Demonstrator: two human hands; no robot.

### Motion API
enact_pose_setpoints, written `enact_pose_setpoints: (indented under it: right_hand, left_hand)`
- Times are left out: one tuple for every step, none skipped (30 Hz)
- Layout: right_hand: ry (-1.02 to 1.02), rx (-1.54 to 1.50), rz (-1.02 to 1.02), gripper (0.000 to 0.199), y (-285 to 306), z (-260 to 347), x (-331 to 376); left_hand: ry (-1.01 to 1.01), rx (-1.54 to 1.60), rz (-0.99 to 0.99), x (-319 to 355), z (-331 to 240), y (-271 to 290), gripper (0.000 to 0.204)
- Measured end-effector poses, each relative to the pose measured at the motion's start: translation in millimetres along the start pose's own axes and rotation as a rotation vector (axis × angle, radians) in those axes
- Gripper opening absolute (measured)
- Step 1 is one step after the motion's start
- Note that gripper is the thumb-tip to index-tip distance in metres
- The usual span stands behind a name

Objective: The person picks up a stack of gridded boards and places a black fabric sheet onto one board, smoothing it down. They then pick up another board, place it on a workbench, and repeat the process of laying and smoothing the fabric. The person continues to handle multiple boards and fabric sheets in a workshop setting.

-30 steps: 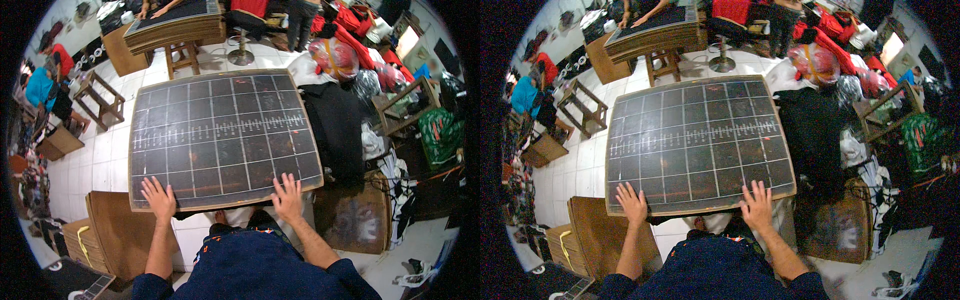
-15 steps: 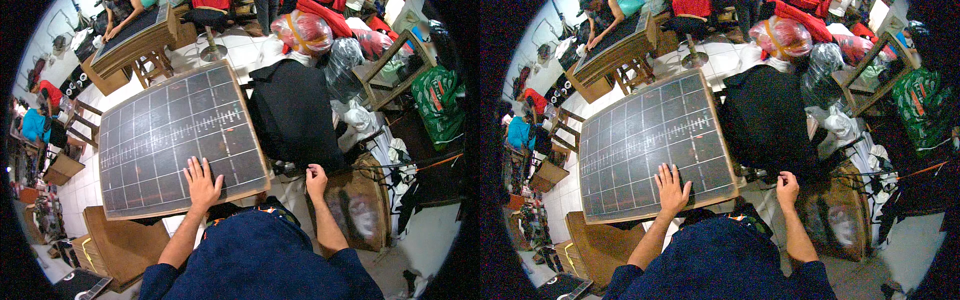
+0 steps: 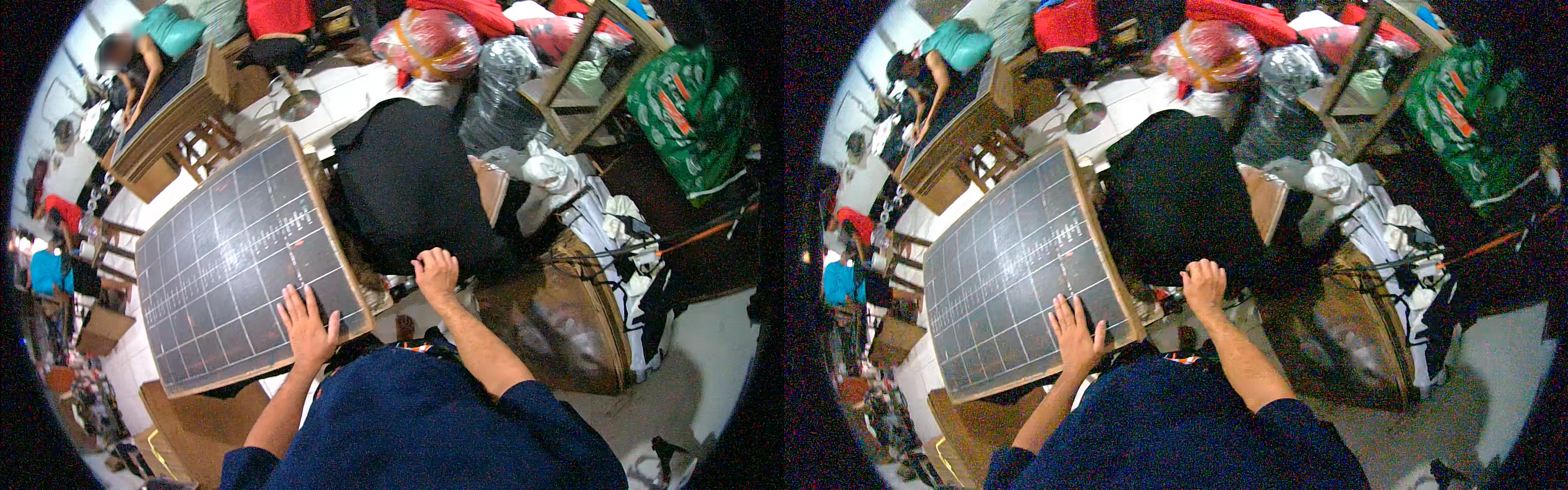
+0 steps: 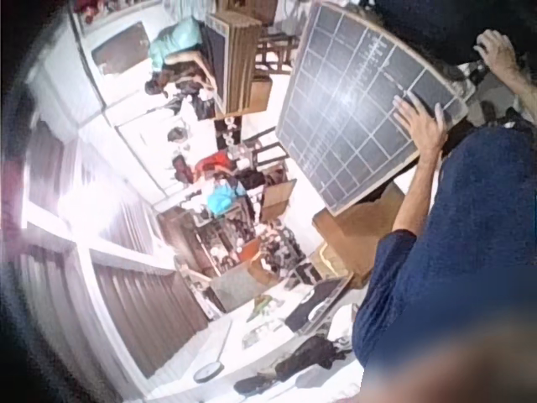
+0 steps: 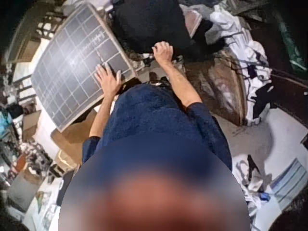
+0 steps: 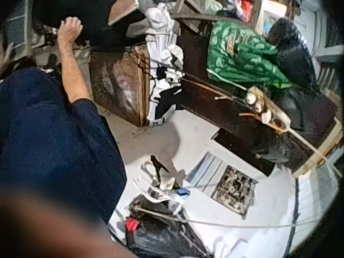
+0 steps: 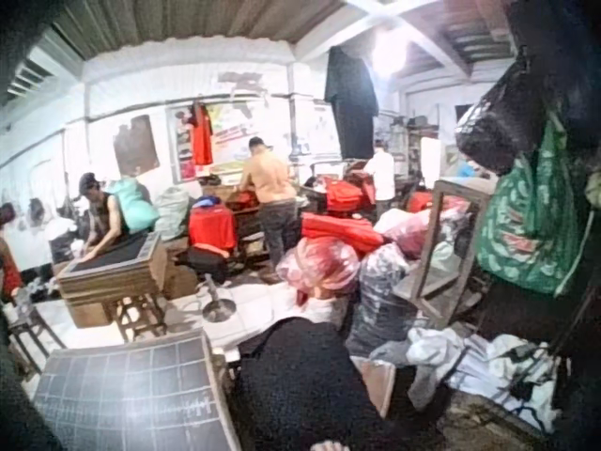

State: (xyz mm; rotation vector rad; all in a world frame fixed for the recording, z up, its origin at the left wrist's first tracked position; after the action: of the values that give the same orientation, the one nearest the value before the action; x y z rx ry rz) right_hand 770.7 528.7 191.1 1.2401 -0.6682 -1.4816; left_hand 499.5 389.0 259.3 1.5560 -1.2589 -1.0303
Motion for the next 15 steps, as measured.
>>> enact_pose_setpoints:
  right_hand:
    - [-0.015,0.021,0.045,0.017,-5,-4,-1]
    - [-0.007,-0.025,0.050,0.013,-5,-6,0]
    - [0.005,-0.101,0.014,0.013,-1,-9,1]
    - [0.007,-0.185,-0.023,0.014,5,-13,3]
    - [-0.015,-0.254,0.034,0.015,4,-18,4]
    - [-0.022,-0.286,0.011,0.015,10,-21,6]
    - [-0.042,-0.311,0.019,0.014,15,-23,6]
    - [-0.075,-0.328,0.028,0.014,19,-25,6]
    - [-0.126,-0.423,-0.024,0.014,27,-27,5]
    - [-0.193,-0.506,-0.074,0.013,34,-29,5]
    - [-0.273,-0.584,-0.111,0.013,40,-31,5]
    - [-0.325,-0.630,-0.176,0.010,47,-33,3]
    - [-0.419,-0.715,-0.194,0.011,49,-39,4]
    - [-0.443,-0.743,-0.173,0.015,51,-40,2]
    - [-0.471,-0.791,-0.116,0.018,51,-43,2]
  left_hand:
    - [0.009,-0.003,0.015,0,0,-1,0.085]
    - [0.023,-0.018,0.026,0,0,-1,0.086]
    - [0.024,-0.018,0.017,-1,0,-1,0.085]
    - [0.022,-0.018,0.017,-1,-1,-1,0.085]
    - [0.031,-0.030,0.018,0,0,-2,0.084]
    - [0.014,-0.017,-0.006,1,-2,-1,0.081]
    - [0.031,-0.015,0.011,1,-1,-4,0.081]
    - [0.038,-0.018,0.010,2,-1,-6,0.080]
    - [0.036,-0.026,-0.008,3,-1,-6,0.080]
    - [0.041,-0.049,0.001,4,-2,-9,0.078]
    - [0.040,-0.050,-0.005,4,-2,-11,0.077]
    - [0.040,-0.055,-0.009,4,-2,-12,0.077]
    - [0.034,-0.061,-0.020,4,-2,-13,0.076]
    - [0.032,-0.066,-0.022,4,-2,-13,0.075]
    - [0.032,-0.069,-0.014,4,-2,-14,0.075]
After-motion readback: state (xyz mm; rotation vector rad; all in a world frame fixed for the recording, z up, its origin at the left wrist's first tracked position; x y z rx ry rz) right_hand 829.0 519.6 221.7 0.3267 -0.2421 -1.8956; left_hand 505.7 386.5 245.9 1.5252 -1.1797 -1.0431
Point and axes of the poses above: each hand's wrist, its own x-axis away from the middle knuckle, its own y-axis out of the back of the hand, z = x × y, the point moved 8 cm from there along -x, towards the middle knuckle, and after that the axes turned 8 degrees about x, right-handed, at the moved point
